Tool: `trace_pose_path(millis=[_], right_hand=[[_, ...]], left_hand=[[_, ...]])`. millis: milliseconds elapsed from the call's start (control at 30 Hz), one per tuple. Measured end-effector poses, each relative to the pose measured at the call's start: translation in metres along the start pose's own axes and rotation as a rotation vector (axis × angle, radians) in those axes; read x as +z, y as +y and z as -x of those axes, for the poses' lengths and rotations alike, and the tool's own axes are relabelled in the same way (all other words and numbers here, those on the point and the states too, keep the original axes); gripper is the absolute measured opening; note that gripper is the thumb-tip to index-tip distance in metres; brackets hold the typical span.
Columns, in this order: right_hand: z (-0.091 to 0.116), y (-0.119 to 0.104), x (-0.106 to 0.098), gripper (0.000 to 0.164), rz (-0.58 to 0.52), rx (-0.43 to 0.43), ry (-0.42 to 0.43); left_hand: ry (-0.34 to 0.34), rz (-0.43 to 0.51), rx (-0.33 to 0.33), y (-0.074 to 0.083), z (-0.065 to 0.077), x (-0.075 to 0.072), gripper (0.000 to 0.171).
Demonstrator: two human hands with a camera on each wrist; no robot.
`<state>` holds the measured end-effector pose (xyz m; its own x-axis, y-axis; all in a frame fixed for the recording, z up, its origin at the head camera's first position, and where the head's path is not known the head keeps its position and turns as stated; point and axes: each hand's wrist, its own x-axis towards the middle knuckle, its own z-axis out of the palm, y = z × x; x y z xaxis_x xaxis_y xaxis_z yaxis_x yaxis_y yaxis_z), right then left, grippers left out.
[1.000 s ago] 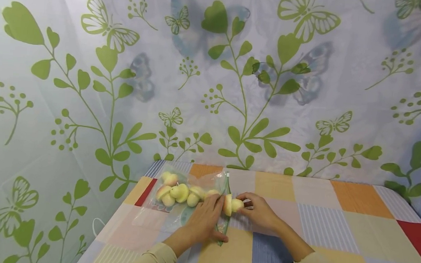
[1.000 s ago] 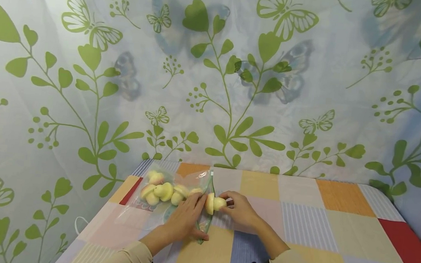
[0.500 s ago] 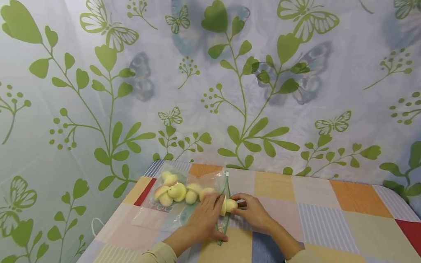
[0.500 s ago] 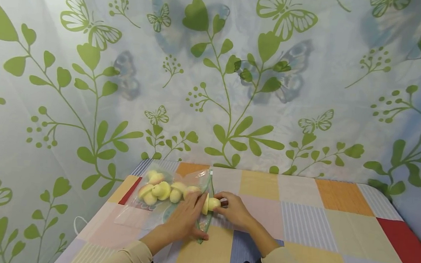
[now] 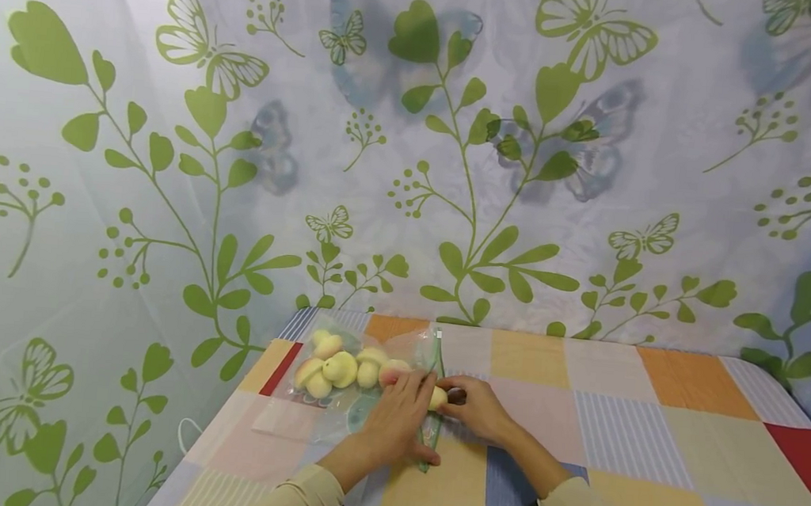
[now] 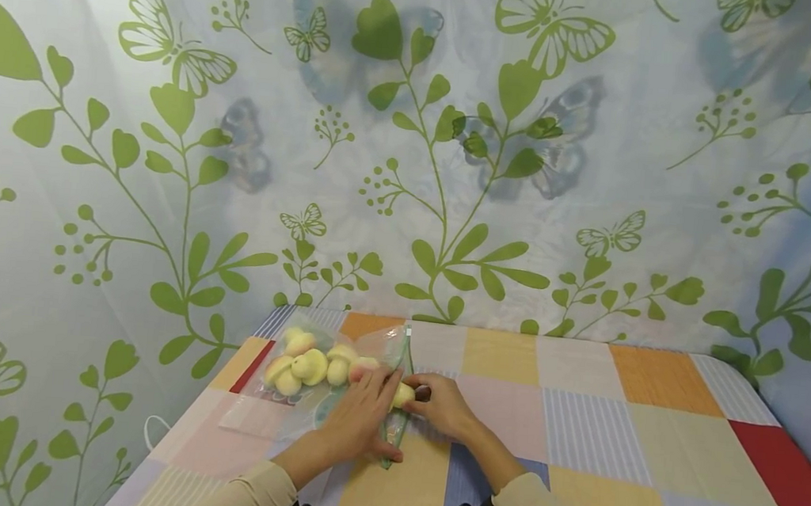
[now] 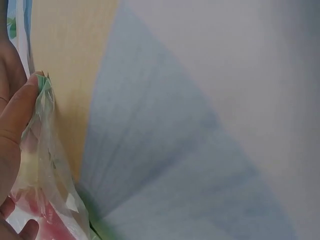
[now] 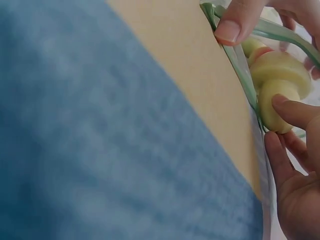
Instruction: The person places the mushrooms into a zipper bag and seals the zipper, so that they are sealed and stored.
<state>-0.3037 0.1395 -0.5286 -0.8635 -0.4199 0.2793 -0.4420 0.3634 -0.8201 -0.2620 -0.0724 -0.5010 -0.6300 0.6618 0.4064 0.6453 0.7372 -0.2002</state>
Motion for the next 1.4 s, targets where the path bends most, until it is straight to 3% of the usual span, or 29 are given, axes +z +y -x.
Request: trace_pose_path(millis=[233,667,933,1400], right_hand=[[-0.003,-0.002,0.005,0.043,0.016,-0.009,0.008],[-0.008,-0.004,0.015,0.038,0.056,0.005,0.053],[-0.007,-0.004,0.018,0.034,-0.038,0.059,0.105],[-0.013,-0.002,0.022,0.037,-0.065,0.024,0.096]], left_hand=[[-0.022,-0.03,-0.014,0.002,-0.001,-0.004,0.14],[-0.009,-0.042,-0.027,0.002,-0.001,-0.003,0.14],[-0.016,-0.062,-0.028,0.002,-0.001,-0.005,0.141],[-0.038,-0.082,-0.044,0.003,-0.004,-0.004,0.141]])
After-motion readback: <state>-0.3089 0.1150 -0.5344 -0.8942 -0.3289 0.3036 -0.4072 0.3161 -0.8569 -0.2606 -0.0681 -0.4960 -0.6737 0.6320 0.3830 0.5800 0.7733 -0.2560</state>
